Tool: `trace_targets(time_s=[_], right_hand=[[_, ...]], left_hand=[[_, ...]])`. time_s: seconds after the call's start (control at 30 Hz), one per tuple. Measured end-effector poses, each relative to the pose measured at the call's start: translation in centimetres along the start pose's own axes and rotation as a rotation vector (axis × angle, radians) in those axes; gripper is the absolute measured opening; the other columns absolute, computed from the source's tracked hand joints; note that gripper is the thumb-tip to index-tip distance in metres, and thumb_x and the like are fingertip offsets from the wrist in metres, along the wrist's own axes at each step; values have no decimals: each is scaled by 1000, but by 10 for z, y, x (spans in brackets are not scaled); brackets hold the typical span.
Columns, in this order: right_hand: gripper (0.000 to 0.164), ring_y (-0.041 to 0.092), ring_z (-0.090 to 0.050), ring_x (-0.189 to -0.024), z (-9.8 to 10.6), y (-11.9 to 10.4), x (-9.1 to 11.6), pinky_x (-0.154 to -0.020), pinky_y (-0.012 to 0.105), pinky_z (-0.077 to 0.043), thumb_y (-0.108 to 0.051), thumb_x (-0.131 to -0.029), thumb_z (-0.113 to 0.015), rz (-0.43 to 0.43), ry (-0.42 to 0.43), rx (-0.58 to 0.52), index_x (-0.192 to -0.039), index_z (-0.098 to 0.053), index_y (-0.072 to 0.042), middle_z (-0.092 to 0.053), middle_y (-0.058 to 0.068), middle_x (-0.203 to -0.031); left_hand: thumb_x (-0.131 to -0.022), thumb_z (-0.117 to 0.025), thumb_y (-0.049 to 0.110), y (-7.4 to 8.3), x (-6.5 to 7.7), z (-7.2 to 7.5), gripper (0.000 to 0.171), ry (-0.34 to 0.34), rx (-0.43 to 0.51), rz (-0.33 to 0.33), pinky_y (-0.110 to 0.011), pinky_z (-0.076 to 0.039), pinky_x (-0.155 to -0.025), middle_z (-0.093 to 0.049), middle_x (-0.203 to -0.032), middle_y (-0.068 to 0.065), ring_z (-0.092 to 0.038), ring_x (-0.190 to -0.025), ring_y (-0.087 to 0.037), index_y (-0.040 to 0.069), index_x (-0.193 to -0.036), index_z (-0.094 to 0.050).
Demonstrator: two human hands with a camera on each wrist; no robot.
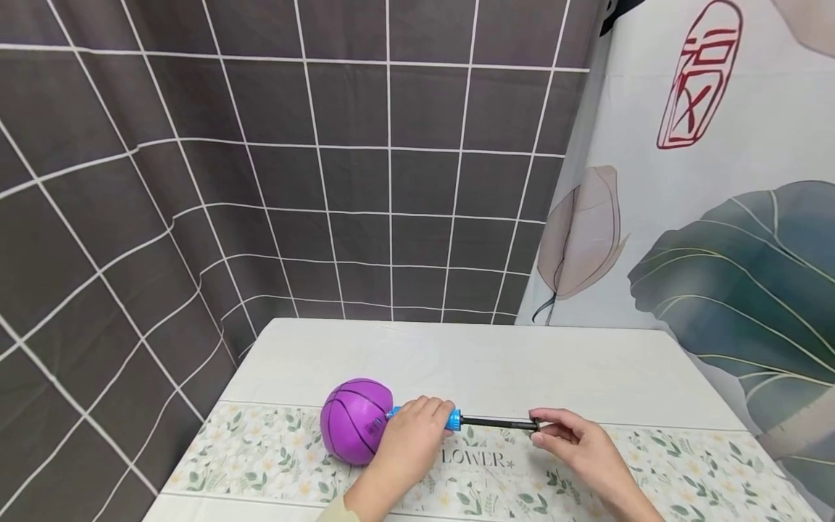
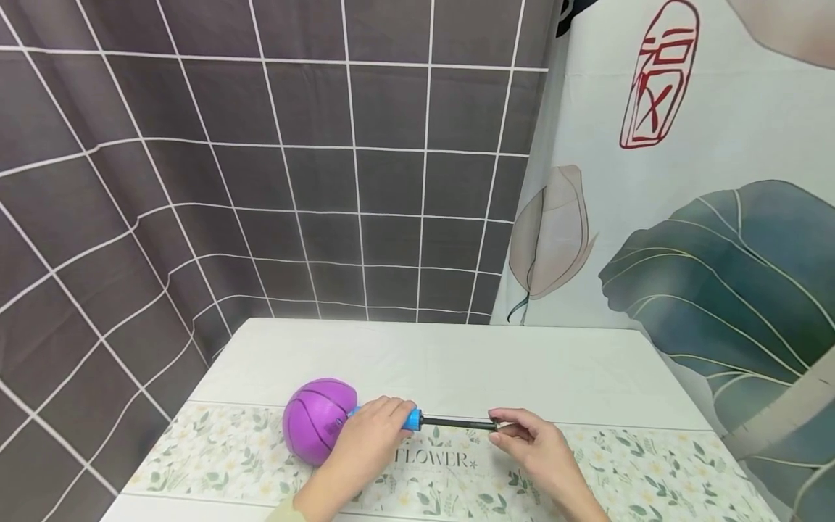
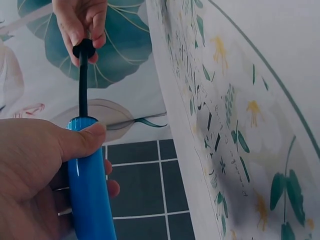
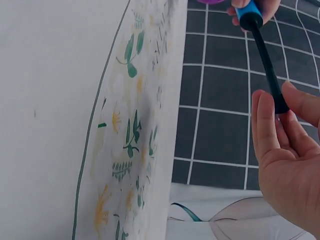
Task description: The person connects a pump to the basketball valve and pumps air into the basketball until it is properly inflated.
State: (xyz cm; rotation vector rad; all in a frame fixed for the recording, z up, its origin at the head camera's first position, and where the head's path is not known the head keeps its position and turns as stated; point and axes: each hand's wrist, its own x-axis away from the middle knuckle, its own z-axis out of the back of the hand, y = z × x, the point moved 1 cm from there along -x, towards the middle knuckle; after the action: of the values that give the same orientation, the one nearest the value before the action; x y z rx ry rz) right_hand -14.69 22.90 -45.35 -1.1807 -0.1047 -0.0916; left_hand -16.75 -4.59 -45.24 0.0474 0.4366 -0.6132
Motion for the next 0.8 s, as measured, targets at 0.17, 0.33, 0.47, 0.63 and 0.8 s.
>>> trace_targets(time_s=[0.17,0.33,0.47,0.63,0.8], right_hand=[[41,14,-69,-88,-3,-2,-1,-77,32,-60,-17,-88,-79,39,16,2,-127,-69,-9,-71,6,-100],[36,11,-69,-85,-18,-9,-3,-72,28,-59,-12,-87,-78,100,18,8,-122,-72,-9,-72,7,-101],[36,10,-69,-84,-33,-13,-5,-72,25,-60,-8,-86,-78,153,-10,-23,-121,-71,-3,-73,9,-103],[36,11,-69,-81,-53,-18,-8,-71,24,-60,-9,-83,-81,182,-23,-47,-117,-72,0,-73,9,-100],[35,11,-69,-79,-62,-22,-9,-68,24,-60,-10,-85,-80,182,-33,-26,-117,-71,-1,-72,6,-96]], left_hand=[[-90,-73,34,2,0,0,40,-4,-37,-31,-28,-55,-94,-70,-112,2,-65,-103,-13,12,-124,-67],[-92,-71,35,6,-1,0,40,3,-54,-44,-29,-55,-96,-70,-114,1,-65,-105,-13,12,-125,-67],[-92,-73,36,10,-1,-3,40,29,-62,-52,-28,-55,-95,-70,-112,2,-65,-103,-12,12,-123,-68],[-89,-75,37,14,-1,-5,41,65,-77,-75,-26,-55,-92,-70,-108,3,-64,-98,-11,12,-121,-69],[-89,-76,35,13,-2,-4,40,67,-55,-87,-26,-55,-92,-70,-108,3,-65,-98,-11,12,-120,-68]])
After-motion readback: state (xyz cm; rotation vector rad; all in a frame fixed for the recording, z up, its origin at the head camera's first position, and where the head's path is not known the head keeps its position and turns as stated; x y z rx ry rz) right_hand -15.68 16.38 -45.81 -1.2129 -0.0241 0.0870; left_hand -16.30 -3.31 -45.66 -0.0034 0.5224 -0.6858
